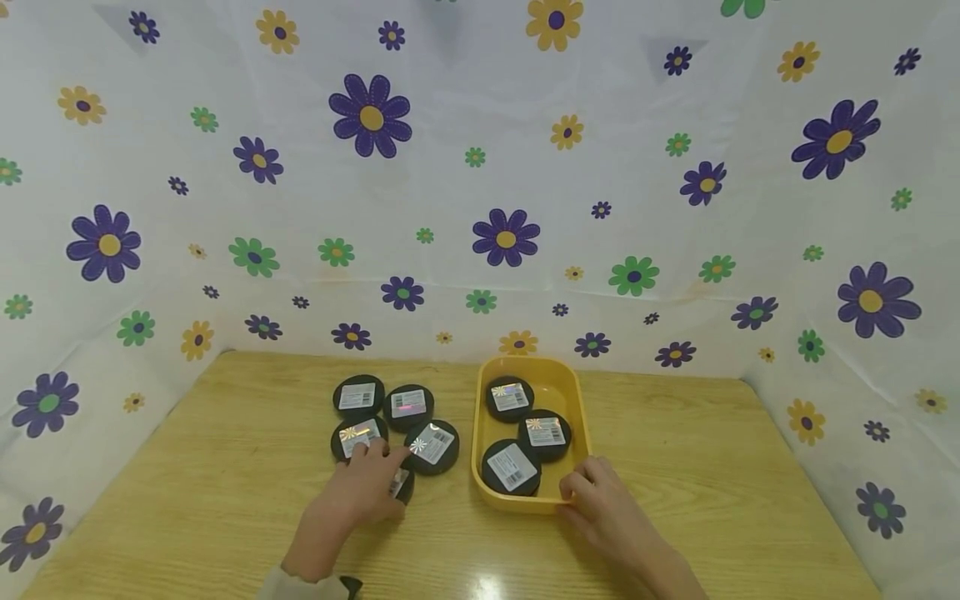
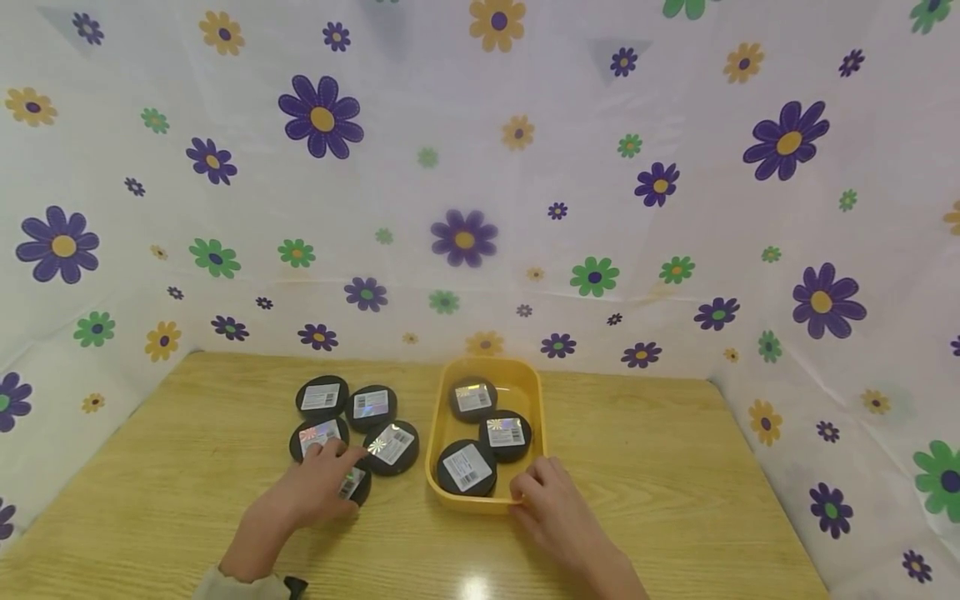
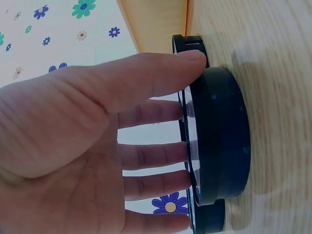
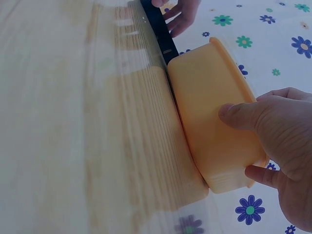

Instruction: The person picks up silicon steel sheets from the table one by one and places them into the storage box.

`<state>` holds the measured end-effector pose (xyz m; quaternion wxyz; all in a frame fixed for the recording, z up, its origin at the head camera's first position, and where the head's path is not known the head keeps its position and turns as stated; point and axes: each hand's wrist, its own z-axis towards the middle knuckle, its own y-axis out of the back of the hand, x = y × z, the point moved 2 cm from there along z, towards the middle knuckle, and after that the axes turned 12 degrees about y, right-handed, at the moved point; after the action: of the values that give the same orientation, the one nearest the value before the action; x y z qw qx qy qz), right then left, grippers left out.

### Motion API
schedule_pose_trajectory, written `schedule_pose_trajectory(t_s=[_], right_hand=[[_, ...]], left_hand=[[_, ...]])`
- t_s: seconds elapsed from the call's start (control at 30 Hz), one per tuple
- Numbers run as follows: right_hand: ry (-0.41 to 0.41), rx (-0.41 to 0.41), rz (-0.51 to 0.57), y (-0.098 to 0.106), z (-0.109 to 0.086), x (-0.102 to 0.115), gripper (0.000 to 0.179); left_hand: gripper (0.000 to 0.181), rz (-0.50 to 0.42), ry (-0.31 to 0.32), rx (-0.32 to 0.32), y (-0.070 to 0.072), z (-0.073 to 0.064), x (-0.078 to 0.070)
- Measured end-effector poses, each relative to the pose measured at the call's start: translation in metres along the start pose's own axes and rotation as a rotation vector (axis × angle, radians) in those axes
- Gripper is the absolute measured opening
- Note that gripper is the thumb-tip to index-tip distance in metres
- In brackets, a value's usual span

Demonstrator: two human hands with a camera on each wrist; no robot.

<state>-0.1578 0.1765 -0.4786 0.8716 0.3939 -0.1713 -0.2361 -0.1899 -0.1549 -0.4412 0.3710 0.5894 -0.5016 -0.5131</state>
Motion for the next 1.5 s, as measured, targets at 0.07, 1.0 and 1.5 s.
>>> schedule_pose_trajectory(t_s=[0.07,1.0,1.5], right_hand=[[0.007,-0.006,0.0,-0.0003,-0.0003,-0.0002,0.037],[-0.023,0.025,0.001,0.0003,-0.0016,-0.0014,0.035],[-0.025,0.028,0.007,-0.0004,-0.0022,-0.0023,0.034]], left_hand=[[0.071,-0.019,0.01,0.014,-0.0003,0.0001,0.0001],[0.075,0.048,-0.012,-0.024,-0.0036,0.0003,-0.0017],[0.075,0.02,0.017,-0.016,-0.0035,-0.0042,-0.0065]])
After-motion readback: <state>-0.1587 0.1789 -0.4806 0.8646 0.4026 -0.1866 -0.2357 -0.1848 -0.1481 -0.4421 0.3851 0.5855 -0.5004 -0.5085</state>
